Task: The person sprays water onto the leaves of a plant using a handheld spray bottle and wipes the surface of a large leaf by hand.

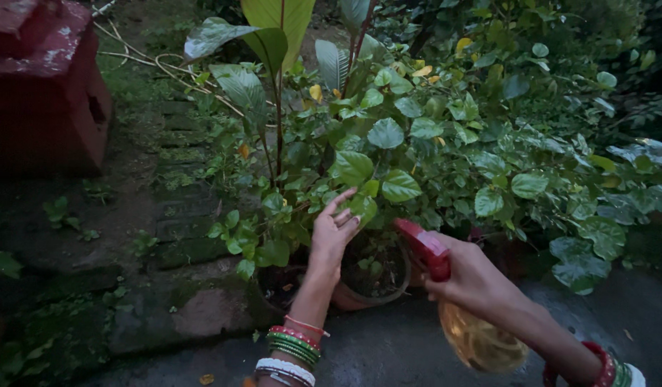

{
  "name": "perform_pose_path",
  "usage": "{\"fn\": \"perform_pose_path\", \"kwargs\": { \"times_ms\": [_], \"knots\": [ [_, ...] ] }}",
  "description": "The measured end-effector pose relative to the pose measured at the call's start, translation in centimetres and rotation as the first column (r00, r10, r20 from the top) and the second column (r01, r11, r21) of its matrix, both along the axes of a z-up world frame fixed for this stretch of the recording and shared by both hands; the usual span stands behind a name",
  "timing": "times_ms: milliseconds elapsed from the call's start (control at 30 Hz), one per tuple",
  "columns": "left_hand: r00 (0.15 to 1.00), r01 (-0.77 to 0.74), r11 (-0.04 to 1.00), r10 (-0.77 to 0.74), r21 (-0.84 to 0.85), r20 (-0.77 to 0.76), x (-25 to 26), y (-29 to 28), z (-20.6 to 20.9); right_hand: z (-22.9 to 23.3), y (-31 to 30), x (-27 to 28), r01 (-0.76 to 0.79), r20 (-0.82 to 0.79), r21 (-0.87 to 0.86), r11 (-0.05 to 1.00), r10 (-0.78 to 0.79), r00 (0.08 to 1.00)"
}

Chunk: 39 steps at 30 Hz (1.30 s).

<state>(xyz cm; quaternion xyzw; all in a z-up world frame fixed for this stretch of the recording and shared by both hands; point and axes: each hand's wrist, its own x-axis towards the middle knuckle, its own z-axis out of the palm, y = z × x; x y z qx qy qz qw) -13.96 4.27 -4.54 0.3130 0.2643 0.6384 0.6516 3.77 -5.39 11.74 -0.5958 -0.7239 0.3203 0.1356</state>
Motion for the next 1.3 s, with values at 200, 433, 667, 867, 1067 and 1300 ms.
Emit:
{"fn": "perform_pose_path", "kwargs": {
  "times_ms": [200, 433, 667, 867, 1067, 1300],
  "knots": [
    [0.999, -0.007, 1.0, 0.007, -0.007, -0.037, -0.3, -0.4, 0.4, -0.7, 0.2, -0.3, 0.004, -0.022, -0.077, 0.997, -0.006, 1.0],
    [1.0, 0.003, 1.0, -0.003, -0.001, -0.013, -0.1, 0.1, -0.4, -1.0, 0.3, -0.4, 0.0, -0.004, -0.06, 0.998, 0.0, 1.0],
    [1.0, 0.02, 1.0, -0.021, -0.005, -0.005, -0.1, 0.4, -1.0, -0.8, 0.4, 0.2, 0.051, -0.098, -0.071, 0.996, -0.058, 0.994],
    [0.999, 0.044, 0.998, -0.046, 0.042, 0.029, 0.0, 0.4, -0.6, -1.7, 1.8, 0.7, 0.097, -0.063, 0.017, 0.995, -0.096, 0.993],
    [0.998, 0.06, 0.996, -0.058, 0.063, -0.034, 0.4, 0.3, -0.5, -1.2, 1.7, -0.8, 0.158, -0.099, 0.142, 0.977, -0.145, 0.984],
    [0.997, 0.072, 0.994, -0.071, 0.088, -0.013, 0.7, 0.3, -0.7, -0.5, 0.7, -1.6, 0.152, -0.066, 0.194, 0.969, -0.142, 0.988]
  ]
}}
